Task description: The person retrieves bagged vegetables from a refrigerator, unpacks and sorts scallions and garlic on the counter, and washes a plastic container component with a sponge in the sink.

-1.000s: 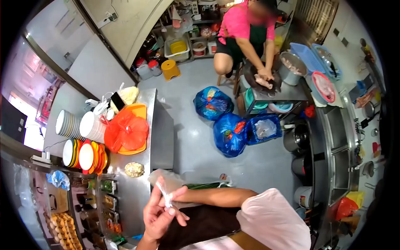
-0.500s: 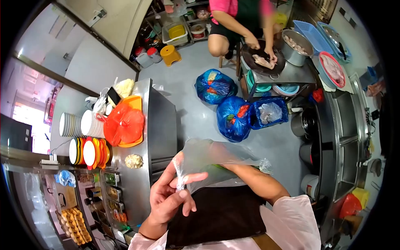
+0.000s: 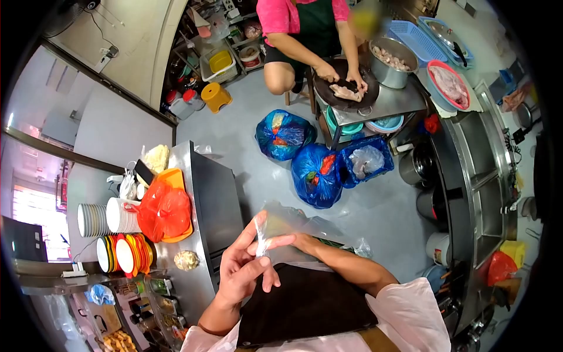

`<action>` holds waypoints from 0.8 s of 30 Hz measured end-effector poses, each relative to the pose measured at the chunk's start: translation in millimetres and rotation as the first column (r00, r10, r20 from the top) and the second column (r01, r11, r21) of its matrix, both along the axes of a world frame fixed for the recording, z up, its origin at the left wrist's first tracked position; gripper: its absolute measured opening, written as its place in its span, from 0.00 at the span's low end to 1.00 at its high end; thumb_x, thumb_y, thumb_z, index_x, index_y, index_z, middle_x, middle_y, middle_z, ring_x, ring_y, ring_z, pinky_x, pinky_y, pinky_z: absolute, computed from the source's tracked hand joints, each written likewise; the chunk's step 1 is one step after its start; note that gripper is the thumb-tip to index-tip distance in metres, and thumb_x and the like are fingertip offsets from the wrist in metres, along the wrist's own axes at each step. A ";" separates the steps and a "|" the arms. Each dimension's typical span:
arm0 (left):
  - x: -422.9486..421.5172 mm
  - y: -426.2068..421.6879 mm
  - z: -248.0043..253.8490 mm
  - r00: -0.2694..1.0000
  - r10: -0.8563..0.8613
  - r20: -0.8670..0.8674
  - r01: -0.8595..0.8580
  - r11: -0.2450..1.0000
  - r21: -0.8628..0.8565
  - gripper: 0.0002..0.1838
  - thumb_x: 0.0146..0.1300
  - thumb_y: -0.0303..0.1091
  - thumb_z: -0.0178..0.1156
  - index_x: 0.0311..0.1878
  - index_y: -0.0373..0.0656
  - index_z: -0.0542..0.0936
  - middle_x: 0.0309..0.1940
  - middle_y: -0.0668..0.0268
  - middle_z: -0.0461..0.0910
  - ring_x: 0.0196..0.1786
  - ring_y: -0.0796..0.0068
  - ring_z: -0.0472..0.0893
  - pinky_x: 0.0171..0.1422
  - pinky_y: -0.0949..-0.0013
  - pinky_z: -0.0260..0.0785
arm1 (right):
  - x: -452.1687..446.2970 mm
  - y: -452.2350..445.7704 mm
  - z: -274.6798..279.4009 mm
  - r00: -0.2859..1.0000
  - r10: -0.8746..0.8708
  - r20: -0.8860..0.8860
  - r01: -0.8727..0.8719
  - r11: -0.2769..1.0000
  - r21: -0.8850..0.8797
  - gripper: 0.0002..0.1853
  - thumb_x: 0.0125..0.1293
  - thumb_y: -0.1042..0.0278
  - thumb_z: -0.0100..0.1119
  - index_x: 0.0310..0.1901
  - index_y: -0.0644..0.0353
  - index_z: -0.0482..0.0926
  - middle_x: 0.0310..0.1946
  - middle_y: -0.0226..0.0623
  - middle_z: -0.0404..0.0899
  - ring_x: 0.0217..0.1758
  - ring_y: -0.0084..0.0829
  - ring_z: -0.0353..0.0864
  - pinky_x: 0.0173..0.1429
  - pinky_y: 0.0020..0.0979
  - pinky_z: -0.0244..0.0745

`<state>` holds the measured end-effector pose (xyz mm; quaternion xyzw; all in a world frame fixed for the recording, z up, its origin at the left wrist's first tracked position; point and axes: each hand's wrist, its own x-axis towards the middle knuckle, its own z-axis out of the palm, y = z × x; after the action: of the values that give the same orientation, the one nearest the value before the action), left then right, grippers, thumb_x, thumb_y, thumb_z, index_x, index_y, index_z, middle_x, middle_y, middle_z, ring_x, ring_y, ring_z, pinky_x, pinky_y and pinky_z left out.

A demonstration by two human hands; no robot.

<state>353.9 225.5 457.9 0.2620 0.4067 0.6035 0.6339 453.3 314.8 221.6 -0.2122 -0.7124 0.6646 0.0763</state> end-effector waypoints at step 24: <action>-101.4 117.9 -22.9 0.999 -0.050 0.018 0.048 0.994 0.097 0.42 0.62 0.16 0.45 0.82 0.34 0.49 0.62 0.37 0.78 0.18 0.74 0.79 0.30 0.68 0.82 | 20.3 126.2 101.6 0.878 -0.470 -0.092 0.346 0.756 -0.555 0.06 0.76 0.70 0.59 0.47 0.63 0.79 0.50 0.40 0.85 0.52 0.28 0.86 0.56 0.30 0.81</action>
<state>252.5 343.4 435.0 0.2961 0.3639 0.6092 0.6394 473.5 441.0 323.2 -0.2987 -0.4269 0.8191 0.2401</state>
